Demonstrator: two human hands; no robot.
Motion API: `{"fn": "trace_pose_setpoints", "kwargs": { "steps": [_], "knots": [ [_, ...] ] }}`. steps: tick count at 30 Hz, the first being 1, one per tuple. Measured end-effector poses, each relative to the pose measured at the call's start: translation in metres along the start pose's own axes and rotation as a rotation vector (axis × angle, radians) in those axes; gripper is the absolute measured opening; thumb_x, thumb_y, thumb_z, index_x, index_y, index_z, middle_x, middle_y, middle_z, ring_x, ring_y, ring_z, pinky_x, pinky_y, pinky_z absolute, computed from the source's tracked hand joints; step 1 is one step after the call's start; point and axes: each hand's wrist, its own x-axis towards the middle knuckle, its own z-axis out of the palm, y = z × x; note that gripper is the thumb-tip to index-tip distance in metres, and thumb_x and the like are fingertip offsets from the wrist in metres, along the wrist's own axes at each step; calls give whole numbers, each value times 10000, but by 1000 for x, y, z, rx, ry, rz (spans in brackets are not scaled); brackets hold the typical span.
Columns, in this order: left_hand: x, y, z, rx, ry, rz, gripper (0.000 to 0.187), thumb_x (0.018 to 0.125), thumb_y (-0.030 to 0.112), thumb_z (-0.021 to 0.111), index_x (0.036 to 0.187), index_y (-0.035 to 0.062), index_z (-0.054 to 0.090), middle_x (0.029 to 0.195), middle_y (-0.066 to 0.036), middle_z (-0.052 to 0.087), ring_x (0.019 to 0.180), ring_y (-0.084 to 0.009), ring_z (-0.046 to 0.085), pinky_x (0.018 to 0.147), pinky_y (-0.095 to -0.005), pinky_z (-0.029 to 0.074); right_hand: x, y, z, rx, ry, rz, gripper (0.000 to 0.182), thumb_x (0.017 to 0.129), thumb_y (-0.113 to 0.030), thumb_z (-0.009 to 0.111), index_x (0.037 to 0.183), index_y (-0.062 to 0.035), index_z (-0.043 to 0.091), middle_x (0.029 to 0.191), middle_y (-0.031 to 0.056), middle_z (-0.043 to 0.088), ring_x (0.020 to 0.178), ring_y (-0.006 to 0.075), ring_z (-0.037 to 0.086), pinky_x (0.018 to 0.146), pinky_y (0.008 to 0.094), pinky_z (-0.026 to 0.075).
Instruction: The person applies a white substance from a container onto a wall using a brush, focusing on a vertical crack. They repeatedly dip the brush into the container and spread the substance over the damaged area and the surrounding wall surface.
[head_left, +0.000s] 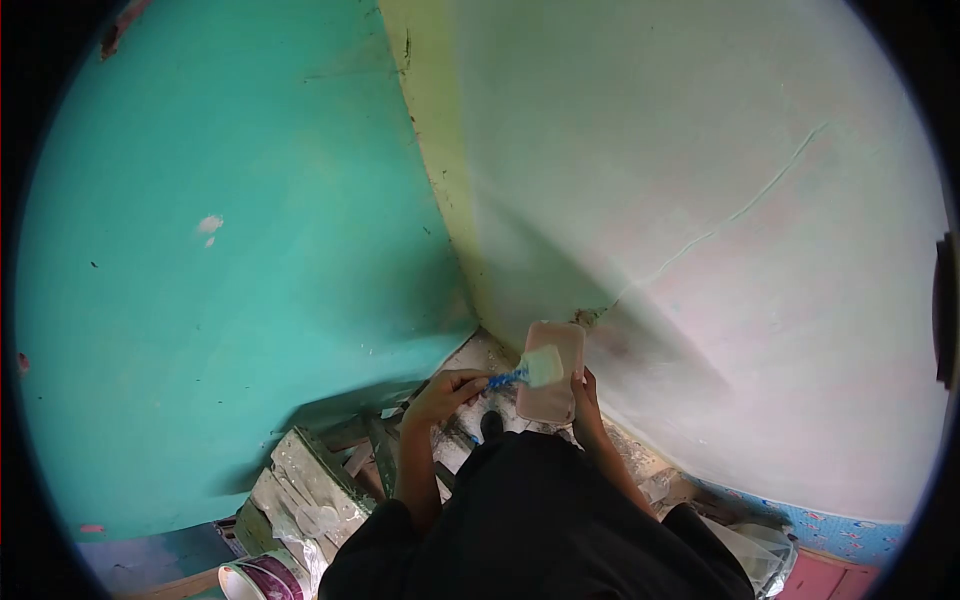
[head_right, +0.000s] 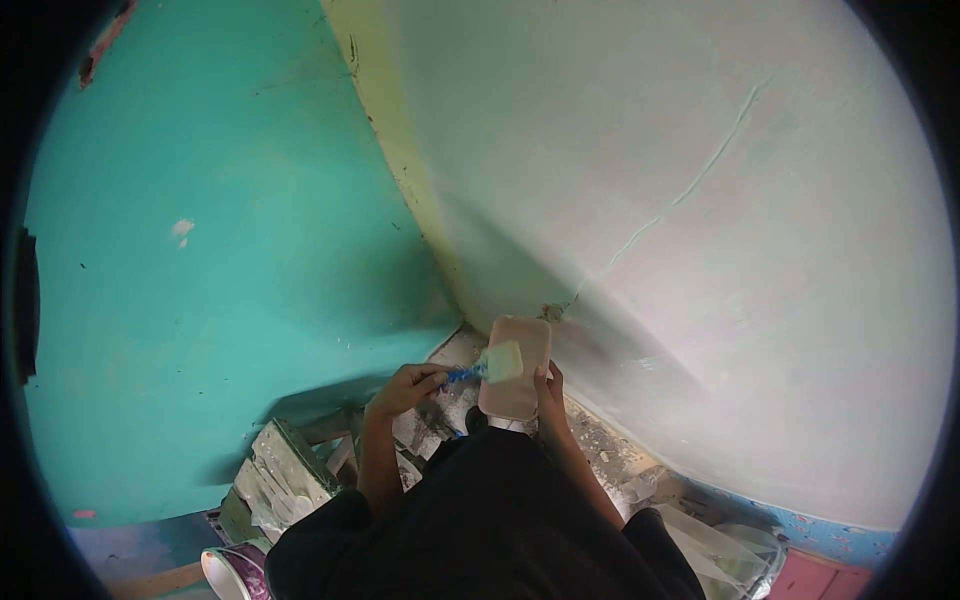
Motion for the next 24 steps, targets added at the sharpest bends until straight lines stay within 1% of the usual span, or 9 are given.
{"fn": "trace_pose_setpoints", "kwargs": {
  "steps": [1,4,7,10,13,16,19,21,24],
  "knots": [
    [9,6,7,-15,18,79,300,989,174,542,1213,-18,597,799,19,561,646,-56,478,594,-213,418,-4,1,-3,4,13,-2,660,989,-474,468,1460,-82,223,1280,178,466,1210,273,488,983,411,434],
    [34,6,20,-148,129,130,322,991,158,530,1258,-23,532,837,1,554,650,-64,485,598,-220,421,-13,0,-6,23,31,-1,698,979,-483,487,1466,-80,192,1263,197,475,1183,266,508,971,401,442],
    [53,29,33,-265,166,230,283,993,150,515,1233,0,524,854,2,550,652,-46,476,577,-214,406,-21,-3,-9,55,37,8,694,980,-465,494,1465,-77,185,1274,197,463,1183,269,511,975,407,451],
    [73,44,45,-227,257,297,278,990,162,521,1218,3,536,841,3,552,654,-58,480,571,-223,392,-26,-3,-12,75,48,16,686,984,-452,493,1464,-74,181,1283,196,453,1181,271,514,969,404,464],
    [104,18,54,-14,431,433,275,980,175,537,1197,7,553,797,4,543,641,-65,469,562,-231,370,-27,1,-17,87,59,28,676,989,-439,490,1464,-74,176,1288,197,449,1176,268,519,954,393,478],
    [123,-31,55,118,521,375,266,973,193,539,1157,5,580,734,-32,545,626,-100,471,564,-266,384,-28,-1,-21,85,73,36,660,990,-434,490,1463,-82,191,1280,182,454,1179,262,512,952,395,471],
    [137,-102,51,249,603,287,248,948,168,540,1121,2,603,751,-125,615,637,-208,584,595,-335,452,-36,-8,-25,80,81,52,635,989,-439,491,1459,-103,227,1269,148,458,1202,256,487,977,415,438],
    [143,-158,48,341,673,230,246,927,163,538,1096,1,613,814,-188,644,712,-305,632,634,-390,478,-40,-12,-24,113,73,36,639,986,-442,496,1458,-105,228,1267,144,458,1199,252,488,968,416,444],
    [146,-169,44,451,690,51,240,899,166,540,1039,-5,633,867,-237,661,807,-389,653,682,-440,496,-38,-4,-31,95,98,55,642,983,-446,500,1459,-113,229,1273,139,454,1200,241,482,956,412,449]
  ]
}}
